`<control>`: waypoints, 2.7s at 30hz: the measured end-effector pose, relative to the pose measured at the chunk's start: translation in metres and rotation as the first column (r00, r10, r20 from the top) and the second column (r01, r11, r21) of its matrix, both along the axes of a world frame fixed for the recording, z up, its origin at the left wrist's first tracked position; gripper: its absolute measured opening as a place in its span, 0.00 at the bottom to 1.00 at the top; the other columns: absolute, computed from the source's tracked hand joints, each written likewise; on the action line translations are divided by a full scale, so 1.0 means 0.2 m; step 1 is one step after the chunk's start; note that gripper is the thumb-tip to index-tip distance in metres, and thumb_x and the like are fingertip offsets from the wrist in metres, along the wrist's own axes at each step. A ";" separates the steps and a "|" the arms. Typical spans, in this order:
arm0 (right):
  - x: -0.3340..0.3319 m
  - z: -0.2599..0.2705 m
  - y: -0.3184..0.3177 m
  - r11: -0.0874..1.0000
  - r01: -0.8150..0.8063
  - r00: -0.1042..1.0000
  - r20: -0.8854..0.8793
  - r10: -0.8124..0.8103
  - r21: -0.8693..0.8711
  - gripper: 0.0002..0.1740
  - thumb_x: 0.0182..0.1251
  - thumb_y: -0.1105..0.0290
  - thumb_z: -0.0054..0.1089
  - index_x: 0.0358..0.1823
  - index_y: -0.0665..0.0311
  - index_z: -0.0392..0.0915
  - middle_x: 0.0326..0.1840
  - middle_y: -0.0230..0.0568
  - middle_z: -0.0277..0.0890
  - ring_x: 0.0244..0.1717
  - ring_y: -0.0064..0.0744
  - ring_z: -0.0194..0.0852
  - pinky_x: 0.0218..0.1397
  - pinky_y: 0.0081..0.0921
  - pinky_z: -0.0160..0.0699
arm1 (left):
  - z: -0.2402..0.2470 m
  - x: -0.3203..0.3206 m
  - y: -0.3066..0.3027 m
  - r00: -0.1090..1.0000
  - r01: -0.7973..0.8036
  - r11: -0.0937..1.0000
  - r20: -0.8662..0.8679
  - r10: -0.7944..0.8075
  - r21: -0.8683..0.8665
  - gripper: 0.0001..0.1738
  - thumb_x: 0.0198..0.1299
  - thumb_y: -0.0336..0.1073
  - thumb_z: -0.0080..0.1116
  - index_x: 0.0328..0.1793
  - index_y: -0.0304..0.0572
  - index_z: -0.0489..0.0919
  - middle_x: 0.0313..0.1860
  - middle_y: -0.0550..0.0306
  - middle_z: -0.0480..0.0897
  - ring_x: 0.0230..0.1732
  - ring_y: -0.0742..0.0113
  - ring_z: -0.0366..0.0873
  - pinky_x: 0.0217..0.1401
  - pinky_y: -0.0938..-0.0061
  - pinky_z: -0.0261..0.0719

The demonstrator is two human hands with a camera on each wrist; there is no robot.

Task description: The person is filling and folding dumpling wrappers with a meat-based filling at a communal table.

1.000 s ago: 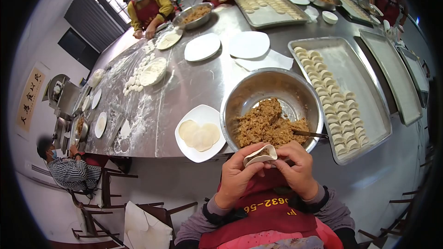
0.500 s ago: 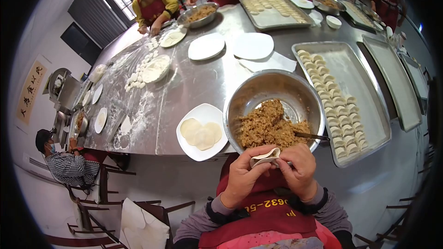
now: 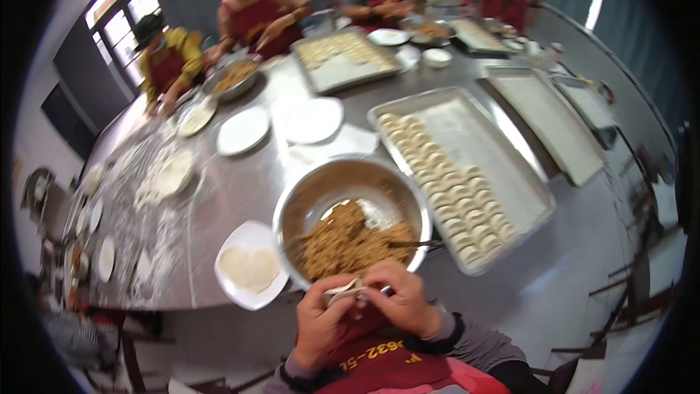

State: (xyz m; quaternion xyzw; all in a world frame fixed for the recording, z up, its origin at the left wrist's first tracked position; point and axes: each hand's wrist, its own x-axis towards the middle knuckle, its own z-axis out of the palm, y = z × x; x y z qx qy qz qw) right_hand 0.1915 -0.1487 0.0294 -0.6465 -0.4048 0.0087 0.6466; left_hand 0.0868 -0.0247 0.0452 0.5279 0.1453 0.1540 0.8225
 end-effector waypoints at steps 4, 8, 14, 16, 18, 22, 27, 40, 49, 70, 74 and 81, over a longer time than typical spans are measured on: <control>0.00 0.04 0.00 0.996 -0.088 0.991 -0.105 0.089 0.016 0.09 0.58 0.79 0.62 0.41 0.66 0.79 0.37 0.39 0.74 0.36 0.30 0.73 0.38 0.23 0.72 | -0.02 -0.01 0.00 1.000 -0.006 1.000 0.017 0.006 -0.003 0.15 0.61 0.21 0.52 0.55 0.30 0.72 0.47 0.44 0.80 0.39 0.65 0.82 0.36 0.76 0.83; -0.01 0.00 0.00 0.996 -0.072 0.997 -0.017 0.073 0.050 0.08 0.57 0.80 0.62 0.39 0.66 0.79 0.37 0.40 0.75 0.39 0.32 0.75 0.41 0.23 0.74 | 0.03 0.01 -0.03 0.994 -0.074 0.997 0.073 0.076 -0.034 0.15 0.62 0.22 0.51 0.56 0.30 0.72 0.47 0.44 0.80 0.39 0.65 0.81 0.35 0.76 0.83; -0.04 0.02 0.02 0.995 -0.053 0.997 -0.053 0.058 0.089 0.06 0.56 0.79 0.65 0.34 0.66 0.78 0.35 0.39 0.74 0.36 0.32 0.74 0.39 0.24 0.73 | -0.02 -0.01 0.00 0.999 -0.024 0.996 0.038 0.021 0.081 0.15 0.62 0.25 0.53 0.55 0.29 0.73 0.39 0.46 0.82 0.32 0.68 0.80 0.34 0.78 0.80; -0.04 0.02 0.02 0.994 -0.062 0.996 -0.056 0.068 0.095 0.05 0.56 0.78 0.65 0.33 0.66 0.78 0.35 0.39 0.73 0.36 0.32 0.74 0.38 0.24 0.73 | -0.01 -0.01 0.02 0.998 0.058 0.989 0.001 -0.059 0.138 0.16 0.62 0.24 0.53 0.56 0.30 0.74 0.44 0.49 0.82 0.38 0.70 0.81 0.37 0.80 0.79; -0.03 0.03 0.01 0.993 -0.078 0.994 -0.072 0.084 0.084 0.05 0.56 0.79 0.65 0.32 0.66 0.78 0.34 0.39 0.73 0.36 0.32 0.74 0.38 0.24 0.73 | 0.01 -0.03 0.03 0.992 0.121 0.976 -0.047 -0.114 0.179 0.16 0.61 0.23 0.54 0.57 0.31 0.75 0.47 0.51 0.81 0.41 0.72 0.81 0.39 0.82 0.79; -0.01 0.03 0.00 0.993 -0.090 0.994 -0.057 0.095 0.081 0.11 0.55 0.79 0.66 0.40 0.64 0.77 0.35 0.37 0.71 0.34 0.29 0.71 0.36 0.22 0.71 | 0.02 -0.02 0.03 0.991 0.133 0.977 -0.048 -0.127 0.169 0.16 0.60 0.21 0.54 0.56 0.32 0.74 0.51 0.50 0.80 0.43 0.72 0.80 0.40 0.81 0.79; 0.00 0.04 0.01 0.998 -0.058 0.998 0.028 0.057 0.007 0.10 0.55 0.79 0.65 0.39 0.64 0.79 0.38 0.38 0.71 0.35 0.28 0.73 0.36 0.21 0.73 | -0.01 -0.02 0.01 0.997 0.081 0.994 0.012 -0.082 0.074 0.22 0.61 0.21 0.53 0.62 0.34 0.67 0.56 0.47 0.76 0.45 0.68 0.80 0.41 0.80 0.80; -0.02 0.00 0.03 1.000 -0.022 0.999 -0.041 0.022 0.003 0.08 0.52 0.80 0.67 0.32 0.65 0.77 0.36 0.38 0.72 0.30 0.23 0.71 0.30 0.18 0.69 | -0.05 -0.01 0.05 0.991 0.133 0.955 -0.048 -0.125 0.267 0.19 0.63 0.23 0.51 0.61 0.32 0.73 0.55 0.53 0.78 0.40 0.78 0.76 0.43 0.83 0.76; -0.01 0.01 0.01 0.998 -0.035 0.999 -0.029 0.034 -0.043 0.09 0.53 0.81 0.66 0.36 0.65 0.78 0.37 0.38 0.72 0.31 0.23 0.72 0.30 0.18 0.71 | -0.06 0.00 0.02 0.995 0.095 0.947 -0.012 -0.095 0.306 0.25 0.62 0.21 0.51 0.66 0.35 0.68 0.57 0.51 0.77 0.47 0.74 0.78 0.46 0.82 0.77; 0.01 0.03 -0.01 0.997 0.020 0.998 0.065 -0.015 -0.070 0.12 0.53 0.78 0.66 0.40 0.64 0.77 0.36 0.42 0.74 0.34 0.36 0.75 0.34 0.26 0.75 | -0.02 0.03 0.02 0.999 0.050 0.844 -0.022 -0.045 0.533 0.26 0.59 0.20 0.53 0.66 0.36 0.68 0.55 0.50 0.78 0.48 0.73 0.78 0.42 0.82 0.77; 0.03 0.02 0.00 0.999 -0.028 0.987 0.158 0.024 0.021 0.09 0.54 0.78 0.66 0.38 0.66 0.78 0.38 0.43 0.74 0.37 0.39 0.75 0.38 0.27 0.75 | 0.02 0.04 0.00 1.000 -0.012 0.909 0.018 0.005 0.416 0.30 0.59 0.21 0.55 0.69 0.36 0.64 0.53 0.45 0.80 0.51 0.66 0.79 0.53 0.76 0.77; 0.01 0.04 0.05 0.993 -0.023 1.000 0.010 0.022 0.113 0.07 0.56 0.77 0.66 0.36 0.65 0.78 0.38 0.42 0.73 0.37 0.37 0.75 0.39 0.26 0.74 | -0.02 0.03 0.01 0.997 -0.081 0.975 0.022 0.079 0.208 0.21 0.65 0.23 0.47 0.65 0.30 0.68 0.54 0.46 0.79 0.51 0.69 0.78 0.52 0.77 0.78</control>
